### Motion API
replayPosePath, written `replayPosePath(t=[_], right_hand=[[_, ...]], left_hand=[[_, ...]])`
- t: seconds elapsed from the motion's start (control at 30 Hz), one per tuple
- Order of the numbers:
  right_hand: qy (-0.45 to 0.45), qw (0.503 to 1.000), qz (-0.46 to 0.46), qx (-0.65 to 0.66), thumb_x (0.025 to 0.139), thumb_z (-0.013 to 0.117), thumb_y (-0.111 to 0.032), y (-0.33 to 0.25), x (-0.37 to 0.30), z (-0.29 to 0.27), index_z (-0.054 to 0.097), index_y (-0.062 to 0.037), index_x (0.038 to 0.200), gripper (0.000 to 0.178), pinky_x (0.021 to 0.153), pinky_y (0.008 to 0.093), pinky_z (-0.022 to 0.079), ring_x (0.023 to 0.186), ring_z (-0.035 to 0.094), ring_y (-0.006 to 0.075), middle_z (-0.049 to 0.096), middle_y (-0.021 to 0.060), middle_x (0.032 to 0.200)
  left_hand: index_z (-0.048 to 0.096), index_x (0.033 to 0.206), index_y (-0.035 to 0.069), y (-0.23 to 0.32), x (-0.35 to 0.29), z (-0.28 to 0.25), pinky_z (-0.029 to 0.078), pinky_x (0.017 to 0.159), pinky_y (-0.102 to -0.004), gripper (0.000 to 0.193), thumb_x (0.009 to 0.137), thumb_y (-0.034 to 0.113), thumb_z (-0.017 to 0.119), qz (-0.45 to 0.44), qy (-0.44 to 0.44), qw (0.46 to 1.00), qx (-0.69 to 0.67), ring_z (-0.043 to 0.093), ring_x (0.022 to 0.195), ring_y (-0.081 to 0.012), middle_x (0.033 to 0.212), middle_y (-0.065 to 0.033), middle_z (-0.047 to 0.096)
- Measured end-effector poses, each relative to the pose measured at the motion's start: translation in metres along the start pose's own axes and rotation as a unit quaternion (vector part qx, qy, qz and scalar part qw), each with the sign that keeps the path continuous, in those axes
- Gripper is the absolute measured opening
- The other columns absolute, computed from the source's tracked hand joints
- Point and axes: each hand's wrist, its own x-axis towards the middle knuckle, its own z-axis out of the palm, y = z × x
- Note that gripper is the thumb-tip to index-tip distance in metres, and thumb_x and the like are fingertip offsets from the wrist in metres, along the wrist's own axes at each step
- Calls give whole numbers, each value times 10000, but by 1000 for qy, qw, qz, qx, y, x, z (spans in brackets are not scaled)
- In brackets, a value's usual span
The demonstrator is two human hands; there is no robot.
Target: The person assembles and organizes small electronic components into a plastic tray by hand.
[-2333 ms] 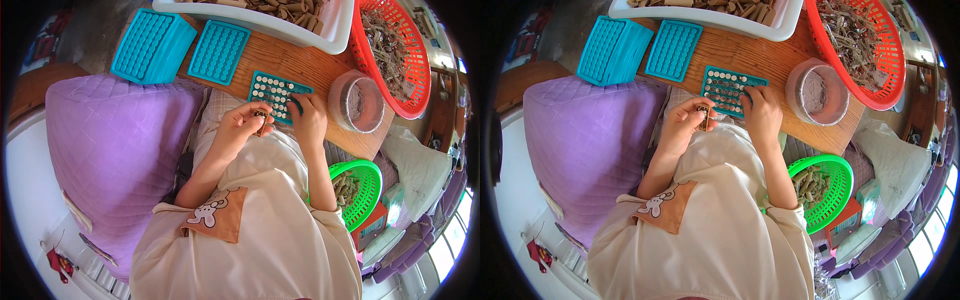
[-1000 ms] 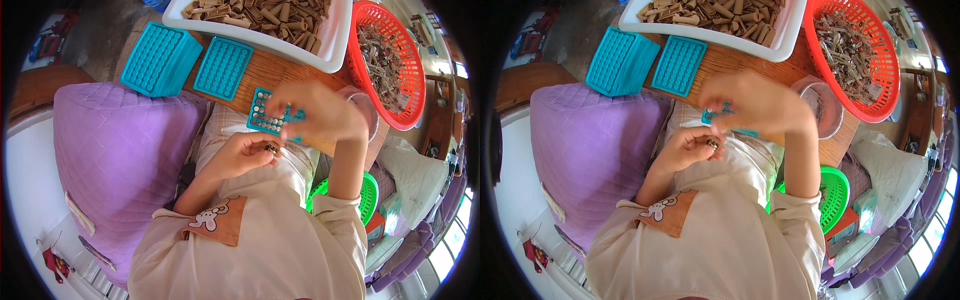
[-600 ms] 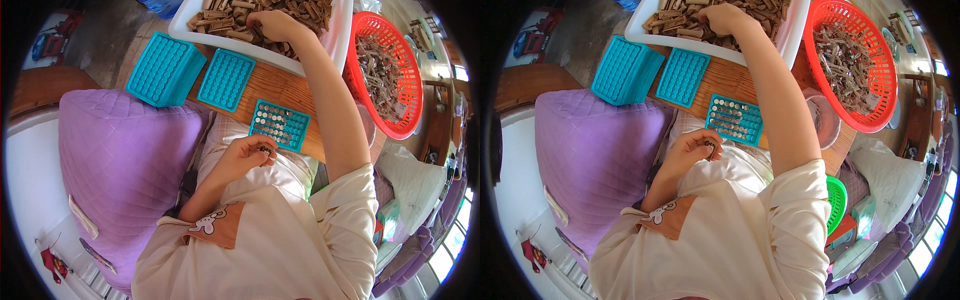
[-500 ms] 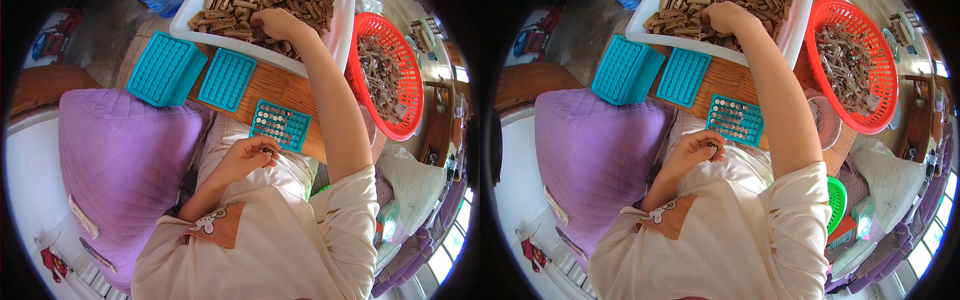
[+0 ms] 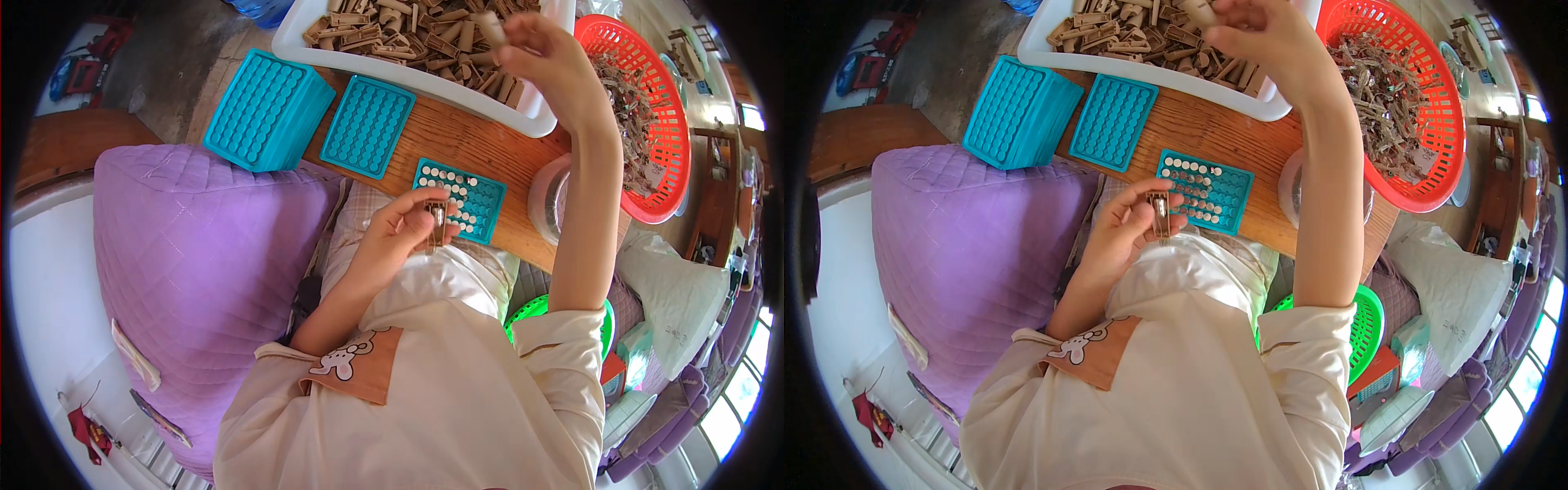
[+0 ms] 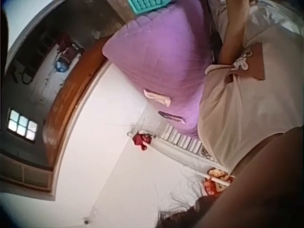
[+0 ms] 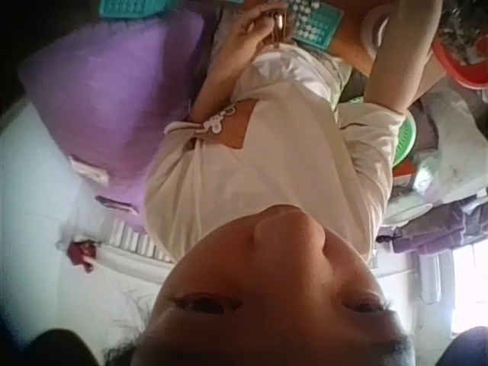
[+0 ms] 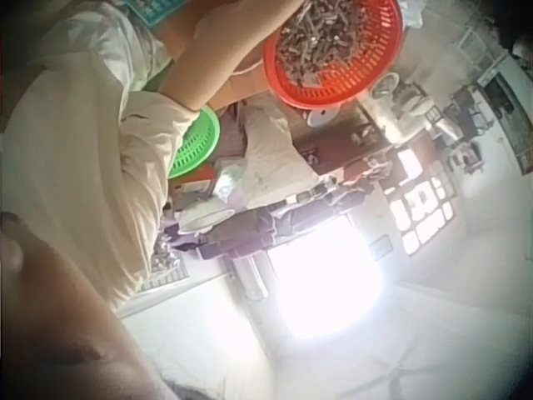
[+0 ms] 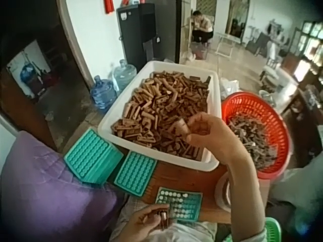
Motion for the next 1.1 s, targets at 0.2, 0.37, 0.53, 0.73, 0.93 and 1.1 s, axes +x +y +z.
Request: replayPosePath(t=[0.2, 0.37, 0.53, 0.73, 0.93, 1.1], right_hand=[[119, 964, 40, 234, 746, 603, -78, -8, -94, 35, 509, 36, 965, 264, 684, 237, 447, 751, 559, 114, 588, 61, 832], [185, 948, 98, 239, 746, 604, -28, -2, -154, 74, 528, 58, 967, 250, 705, 227, 454, 794, 554, 120, 583, 86, 897], [232, 927, 77, 285, 744, 582, 33, -8, -174, 104, 531, 61, 977, 240, 705, 234, 456, 786, 548, 112, 581, 86, 913], [283, 933, 55, 213, 707, 603, 59, -12, -174, 119, 566, 37, 942, 239, 722, 235, 448, 786, 557, 129, 589, 85, 890], [313, 934, 20, 170, 677, 633, 54, -7, -172, 126, 587, 18, 900, 231, 709, 242, 448, 777, 566, 143, 600, 93, 867], [326, 934, 8, 148, 672, 643, 37, -3, -171, 129, 589, 5, 881, 218, 680, 243, 455, 769, 567, 136, 603, 81, 852]], left_hand=[[412, 1156, 16, 0, 11, 7, 443, 827, -321, 337, 854, 154, 468, 83, -17, 995, -60, 525, 980, -232, 1071, -129, 508], [408, 1153, 7, 0, 9, 20, 441, 832, -331, 359, 834, 143, 498, 141, -8, 989, -44, 511, 1001, -233, 1055, -133, 520], [415, 1151, 3, -5, 7, 22, 405, 843, -282, 375, 822, 146, 525, 184, -34, 982, 19, 512, 958, -152, 1036, -111, 531], [425, 1136, -5, -5, 2, 29, 392, 844, -268, 359, 810, 97, 537, 192, -40, 980, 8, 514, 938, -137, 1026, -90, 536], [424, 1128, -18, -8, 2, 31, 409, 828, -258, 364, 797, 71, 549, 194, -56, 979, 30, 509, 945, -128, 1045, -98, 523], [420, 1128, -26, -9, 2, 34, 411, 833, -262, 373, 798, 83, 554, 215, -46, 972, 79, 502, 969, -134, 1071, -114, 512]])
